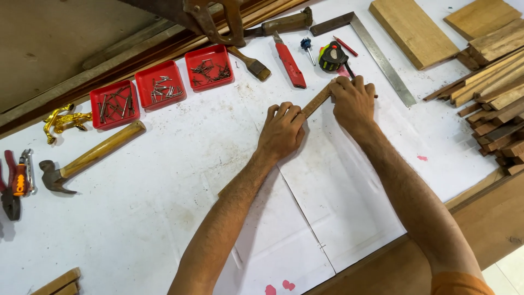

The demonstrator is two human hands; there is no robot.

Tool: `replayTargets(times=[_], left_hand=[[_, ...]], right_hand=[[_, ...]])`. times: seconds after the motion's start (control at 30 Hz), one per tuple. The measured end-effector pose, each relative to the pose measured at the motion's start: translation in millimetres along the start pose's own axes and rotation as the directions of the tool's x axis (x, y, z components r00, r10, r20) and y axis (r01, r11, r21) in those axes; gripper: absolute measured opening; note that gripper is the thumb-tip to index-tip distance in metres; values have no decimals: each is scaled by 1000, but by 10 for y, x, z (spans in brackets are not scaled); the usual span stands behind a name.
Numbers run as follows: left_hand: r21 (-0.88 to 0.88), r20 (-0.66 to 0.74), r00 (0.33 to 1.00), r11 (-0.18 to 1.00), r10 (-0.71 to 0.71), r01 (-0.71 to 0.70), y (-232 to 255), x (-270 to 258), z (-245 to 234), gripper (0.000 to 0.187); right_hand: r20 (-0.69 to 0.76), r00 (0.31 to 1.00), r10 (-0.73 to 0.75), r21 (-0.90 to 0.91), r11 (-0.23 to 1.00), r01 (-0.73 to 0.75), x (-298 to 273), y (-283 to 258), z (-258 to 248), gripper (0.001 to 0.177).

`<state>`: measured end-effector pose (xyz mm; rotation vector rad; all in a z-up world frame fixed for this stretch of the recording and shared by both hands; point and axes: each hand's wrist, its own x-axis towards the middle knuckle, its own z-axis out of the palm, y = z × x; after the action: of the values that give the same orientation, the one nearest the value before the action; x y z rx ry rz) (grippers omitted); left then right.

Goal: The recorder is sanding thin wooden slats with sandpaper and checking their fit within a wooden frame.

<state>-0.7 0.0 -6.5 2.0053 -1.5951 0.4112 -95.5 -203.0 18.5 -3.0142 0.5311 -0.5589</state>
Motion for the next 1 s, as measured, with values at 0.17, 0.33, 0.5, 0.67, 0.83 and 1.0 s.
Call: replayTargets(times=[0.17, 0.33, 0.5, 0.67, 0.83, 1.0], left_hand=[[23, -21, 1000, 1000, -17, 18, 52, -12, -66, 13], [-33, -35, 999, 999, -24, 23, 120, 26, -186, 20], [-23, -78, 997, 1000, -8, 7, 153, 15, -222, 35], [-3, -47, 998, 999, -38, 37, 116, 46, -216, 23], [22, -21, 997, 997, -70, 71, 119, -4, -182, 16], [20, -92, 995, 999, -30, 32, 92, 55, -181, 16]], right_hand=[[-12, 1000, 11, -150, 989, -13, -42, -165, 311, 26], [17, 994, -106, -145, 984, 107, -216, -328, 279, 28], [74, 995, -66, -147, 986, 76, -26, -344, 133, 18], [62, 995, -84, -220, 971, 95, -145, -575, 241, 19], [28, 984, -176, -124, 976, 178, -171, -507, 154, 25], [-7, 997, -81, -182, 980, 78, 2, -430, 198, 25]])
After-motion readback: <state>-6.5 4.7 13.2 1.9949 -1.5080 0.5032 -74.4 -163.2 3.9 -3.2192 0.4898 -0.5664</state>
